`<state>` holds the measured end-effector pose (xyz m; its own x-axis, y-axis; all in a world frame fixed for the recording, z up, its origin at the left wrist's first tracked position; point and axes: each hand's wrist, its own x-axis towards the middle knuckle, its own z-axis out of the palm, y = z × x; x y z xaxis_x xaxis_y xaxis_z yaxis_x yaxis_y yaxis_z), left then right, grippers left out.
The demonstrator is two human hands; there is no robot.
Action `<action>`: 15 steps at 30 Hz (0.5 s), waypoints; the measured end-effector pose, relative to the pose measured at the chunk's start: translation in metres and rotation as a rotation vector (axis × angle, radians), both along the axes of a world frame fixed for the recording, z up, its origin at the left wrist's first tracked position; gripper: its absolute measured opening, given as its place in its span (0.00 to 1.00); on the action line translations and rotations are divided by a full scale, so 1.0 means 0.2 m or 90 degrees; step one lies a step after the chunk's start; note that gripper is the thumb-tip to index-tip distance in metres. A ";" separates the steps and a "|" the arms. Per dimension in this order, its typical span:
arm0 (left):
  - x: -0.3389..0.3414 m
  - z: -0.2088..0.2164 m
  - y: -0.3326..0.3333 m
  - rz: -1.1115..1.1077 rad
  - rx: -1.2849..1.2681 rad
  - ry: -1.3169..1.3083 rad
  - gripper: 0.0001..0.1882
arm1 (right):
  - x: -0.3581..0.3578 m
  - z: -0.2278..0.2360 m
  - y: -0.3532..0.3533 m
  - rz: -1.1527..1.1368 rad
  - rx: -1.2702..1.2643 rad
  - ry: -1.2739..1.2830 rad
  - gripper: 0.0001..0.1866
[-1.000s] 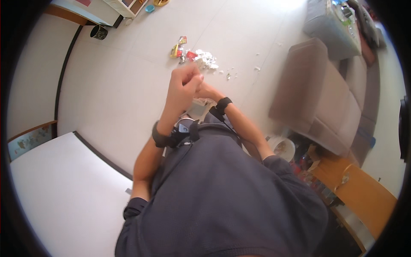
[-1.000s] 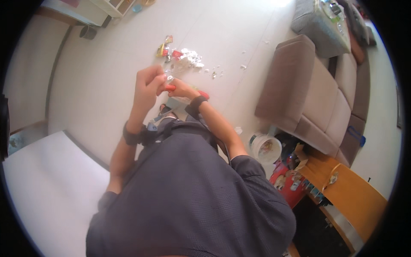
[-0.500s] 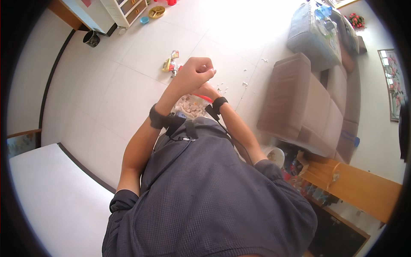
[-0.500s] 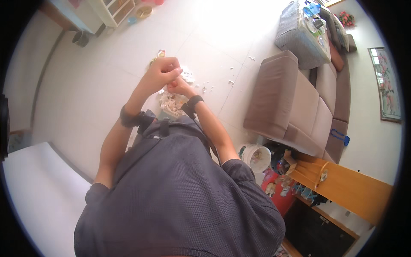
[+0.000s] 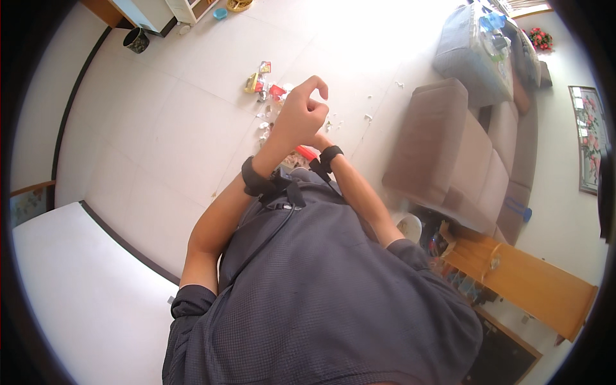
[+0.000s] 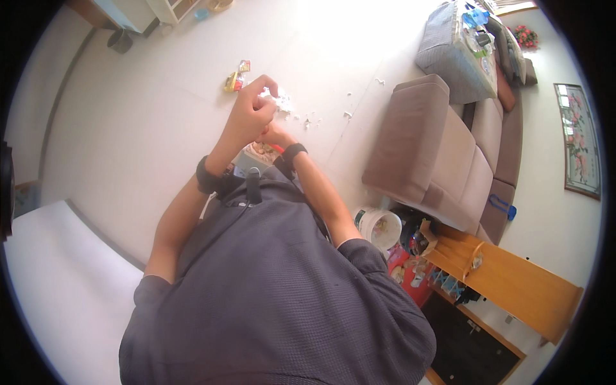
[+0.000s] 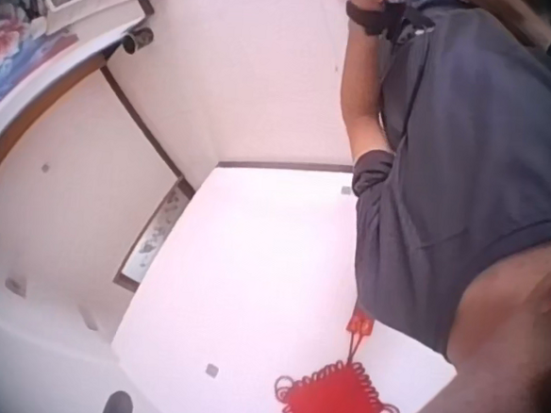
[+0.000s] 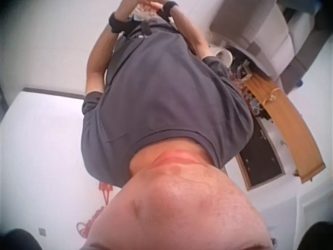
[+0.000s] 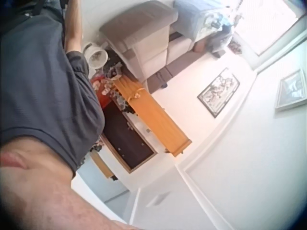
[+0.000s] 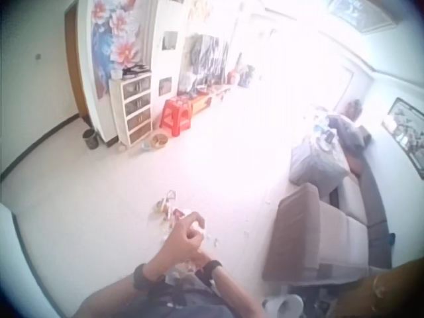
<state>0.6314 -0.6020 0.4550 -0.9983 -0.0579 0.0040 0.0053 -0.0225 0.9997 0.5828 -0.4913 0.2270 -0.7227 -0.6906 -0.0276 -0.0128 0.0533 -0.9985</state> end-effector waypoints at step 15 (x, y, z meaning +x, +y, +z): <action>0.00 -0.10 0.26 0.026 -0.023 0.075 0.02 | 0.05 0.12 0.26 0.091 0.054 -0.090 0.12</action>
<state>0.6305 -0.5492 0.4359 -0.9875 -0.0969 0.1240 0.1230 0.0166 0.9923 0.5925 -0.4399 0.2510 -0.6027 -0.7766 -0.1837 0.1132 0.1446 -0.9830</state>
